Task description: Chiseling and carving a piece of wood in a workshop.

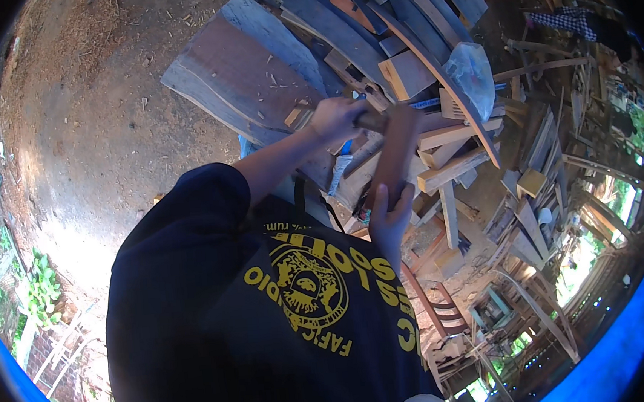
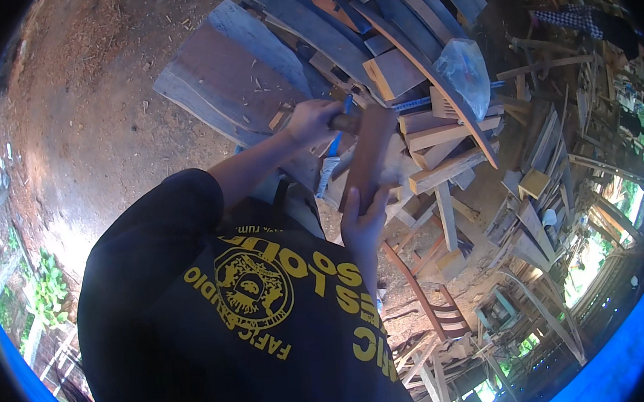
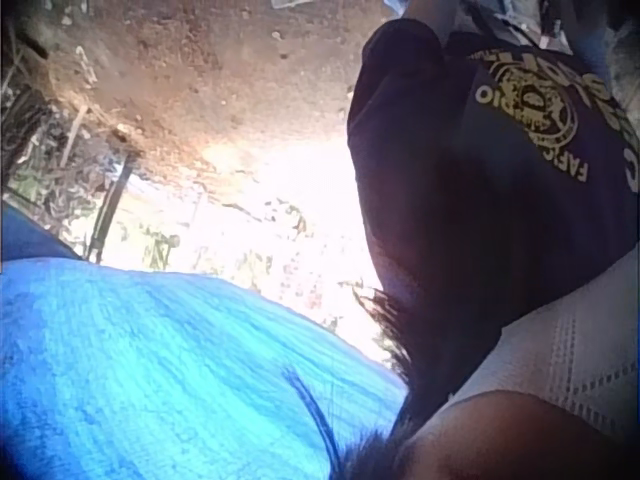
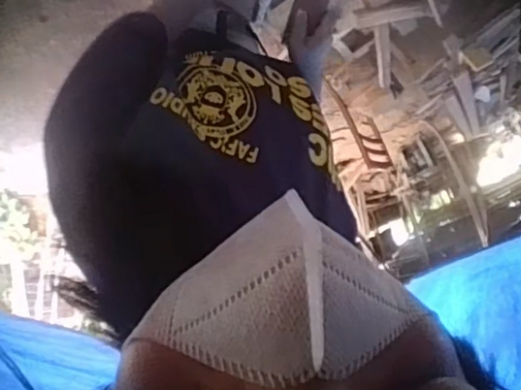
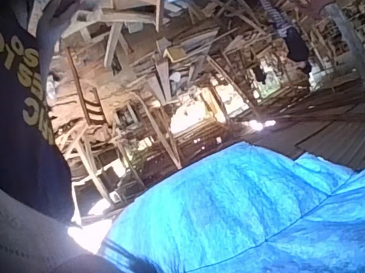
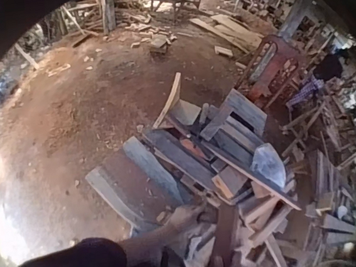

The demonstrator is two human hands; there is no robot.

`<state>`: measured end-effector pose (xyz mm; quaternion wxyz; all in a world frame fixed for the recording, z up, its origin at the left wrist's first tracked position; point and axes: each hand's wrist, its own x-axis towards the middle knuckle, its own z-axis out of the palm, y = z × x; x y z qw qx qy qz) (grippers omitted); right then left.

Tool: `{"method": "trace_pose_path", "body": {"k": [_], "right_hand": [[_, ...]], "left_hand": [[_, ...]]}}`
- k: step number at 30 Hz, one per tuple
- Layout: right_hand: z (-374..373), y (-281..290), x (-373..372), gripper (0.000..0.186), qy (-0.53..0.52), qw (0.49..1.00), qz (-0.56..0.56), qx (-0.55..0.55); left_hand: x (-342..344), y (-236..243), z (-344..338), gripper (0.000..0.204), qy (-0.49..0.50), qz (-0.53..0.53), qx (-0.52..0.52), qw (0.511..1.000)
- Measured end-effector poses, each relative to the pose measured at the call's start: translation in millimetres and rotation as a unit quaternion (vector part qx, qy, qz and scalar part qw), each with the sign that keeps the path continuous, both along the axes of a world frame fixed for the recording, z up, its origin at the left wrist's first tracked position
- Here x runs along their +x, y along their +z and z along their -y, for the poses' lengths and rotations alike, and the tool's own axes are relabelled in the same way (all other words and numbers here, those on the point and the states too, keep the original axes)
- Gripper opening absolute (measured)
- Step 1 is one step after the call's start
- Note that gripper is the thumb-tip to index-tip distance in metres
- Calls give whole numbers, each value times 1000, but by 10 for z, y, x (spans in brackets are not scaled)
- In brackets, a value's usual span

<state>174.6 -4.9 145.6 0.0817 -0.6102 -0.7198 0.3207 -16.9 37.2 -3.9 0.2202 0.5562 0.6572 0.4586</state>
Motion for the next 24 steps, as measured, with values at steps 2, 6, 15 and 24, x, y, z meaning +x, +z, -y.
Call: {"method": "trace_pose_path", "body": {"k": [2,6,15,24], "right_hand": [[50,-73,91,45,12,997,-79,19],[-46,125,183,50,-85,992,-95,-16],[12,304,-15,44,-213,956,-165,-113],[16,155,175,42,-151,981,-123,-6]], "left_hand": [[-83,-42,77,32,-4,-6,-5,1000],[-41,-5,207,32,-35,-12,9,999],[133,200,80,32,-87,-37,81,992],[141,157,73,32,-72,-20,82,994]]}}
